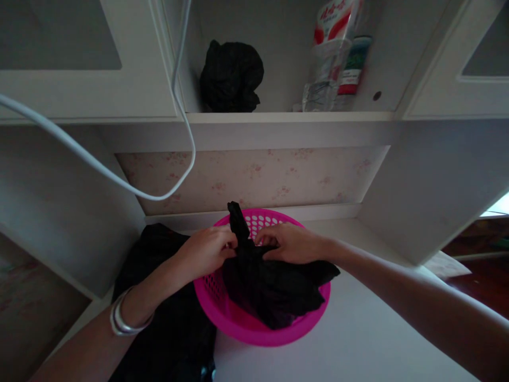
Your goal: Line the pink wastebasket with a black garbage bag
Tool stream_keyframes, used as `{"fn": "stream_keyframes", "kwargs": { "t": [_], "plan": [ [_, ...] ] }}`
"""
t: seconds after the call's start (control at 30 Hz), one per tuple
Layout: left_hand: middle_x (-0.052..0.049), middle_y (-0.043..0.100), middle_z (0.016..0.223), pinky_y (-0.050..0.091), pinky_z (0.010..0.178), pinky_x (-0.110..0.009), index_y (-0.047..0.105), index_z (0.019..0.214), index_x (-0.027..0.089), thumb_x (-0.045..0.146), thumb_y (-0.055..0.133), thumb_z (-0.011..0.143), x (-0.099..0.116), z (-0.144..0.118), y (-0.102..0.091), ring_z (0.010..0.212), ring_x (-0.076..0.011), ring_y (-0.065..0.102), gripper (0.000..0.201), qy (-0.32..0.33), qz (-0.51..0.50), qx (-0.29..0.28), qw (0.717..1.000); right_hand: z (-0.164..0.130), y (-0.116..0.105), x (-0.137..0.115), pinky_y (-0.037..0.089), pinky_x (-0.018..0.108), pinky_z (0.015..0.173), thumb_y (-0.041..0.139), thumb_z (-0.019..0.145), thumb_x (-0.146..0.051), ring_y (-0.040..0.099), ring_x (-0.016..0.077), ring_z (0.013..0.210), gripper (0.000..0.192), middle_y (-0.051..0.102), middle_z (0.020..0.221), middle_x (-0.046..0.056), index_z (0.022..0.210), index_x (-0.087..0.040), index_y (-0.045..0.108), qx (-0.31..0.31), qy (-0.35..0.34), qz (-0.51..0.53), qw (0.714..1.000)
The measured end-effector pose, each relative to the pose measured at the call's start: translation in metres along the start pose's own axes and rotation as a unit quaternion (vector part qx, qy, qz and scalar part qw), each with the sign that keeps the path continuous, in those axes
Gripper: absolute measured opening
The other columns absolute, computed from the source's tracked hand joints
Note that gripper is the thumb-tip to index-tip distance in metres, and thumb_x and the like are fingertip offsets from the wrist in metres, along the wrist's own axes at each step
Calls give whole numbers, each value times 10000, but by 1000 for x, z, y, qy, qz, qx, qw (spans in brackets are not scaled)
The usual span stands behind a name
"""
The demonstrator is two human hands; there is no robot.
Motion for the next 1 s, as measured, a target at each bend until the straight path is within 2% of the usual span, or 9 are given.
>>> {"fn": "stream_keyframes", "kwargs": {
  "t": [0.1, 0.27, 0.37, 0.47, 0.6, 0.73, 0.8, 0.9, 1.0],
  "plan": [
    [-27, 771, 887, 467, 770, -327, 737, 825, 224, 144, 640, 914, -6, -7, -5, 885, -232, 729, 154, 11, 17, -22, 1000, -3, -10, 4, 483, 286, 856, 694, 927, -242, 702, 180, 933, 138, 791, 1011, 27, 1008, -194, 796, -17, -17, -23, 999],
    [-46, 795, 1005, 470, 950, -389, 737, 854, 225, 179, 674, 906, -22, -18, -17, 1037, -268, 726, 93, 12, 34, -6, 999, -21, -43, 29, 460, 318, 812, 678, 892, -242, 678, 213, 869, 152, 782, 949, 59, 965, -182, 798, 18, 11, -75, 997],
    [-42, 785, 1000, 501, 902, -353, 731, 870, 233, 205, 625, 930, -25, -26, -26, 990, -241, 724, 125, 7, 23, 6, 1000, -37, -59, 49, 480, 327, 798, 651, 884, -241, 691, 229, 856, 160, 778, 908, 67, 933, -180, 791, 29, 42, -88, 995],
    [-13, 755, 924, 498, 806, -318, 693, 873, 240, 245, 591, 946, -18, -31, -31, 882, -209, 708, 126, -13, -19, 21, 1000, -47, -64, 48, 520, 361, 927, 668, 914, -361, 713, 263, 1041, 309, 781, 1126, 93, 1140, -183, 779, 45, 41, -81, 995],
    [12, 692, 834, 466, 734, -313, 565, 826, 236, 237, 597, 898, -6, -26, -23, 774, -184, 651, 78, -33, -118, 37, 992, -34, -41, 11, 473, 389, 1120, 752, 909, -510, 634, 287, 1317, 657, 656, 1470, 120, 1479, -208, 625, 49, -38, -63, 996],
    [0, 703, 907, 521, 782, -317, 582, 944, 233, 194, 563, 873, -4, -20, -13, 840, -184, 677, 83, -21, -160, 45, 986, -14, -12, -15, 501, 344, 1008, 627, 1035, -327, 712, 228, 1112, 249, 793, 1172, 73, 1198, -228, 787, 7, -138, -99, 985],
    [-15, 745, 974, 546, 844, -330, 650, 1001, 228, 168, 543, 886, -8, -23, -14, 904, -190, 705, 168, -16, -148, 40, 988, -14, -15, -11, 501, 337, 945, 573, 1063, -315, 715, 217, 1007, 260, 803, 1038, 72, 1075, -212, 812, 28, -155, -114, 981],
    [-33, 789, 1161, 561, 986, -358, 743, 1202, 251, 160, 543, 925, -18, -34, -25, 1060, -205, 734, 354, -6, -112, 45, 993, -29, -39, 16, 506, 319, 855, 582, 1038, -346, 716, 206, 920, 274, 794, 990, 76, 1045, -202, 814, 107, -103, -91, 985],
    [-4, 728, 1405, 501, 1151, -392, 648, 1461, 346, 145, 536, 950, -24, -43, -33, 1274, -209, 687, 561, 17, -95, 40, 995, -53, -59, 50, 528, 316, 799, 592, 997, -425, 725, 206, 862, 320, 795, 966, 73, 1014, -197, 817, 180, -20, -28, 983]
  ]
}}
Point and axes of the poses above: each hand's wrist, its own z-axis towards the middle knuckle, its own y-axis out of the palm, x = y × z, the point moved 7 cm from there along z, towards the middle knuckle
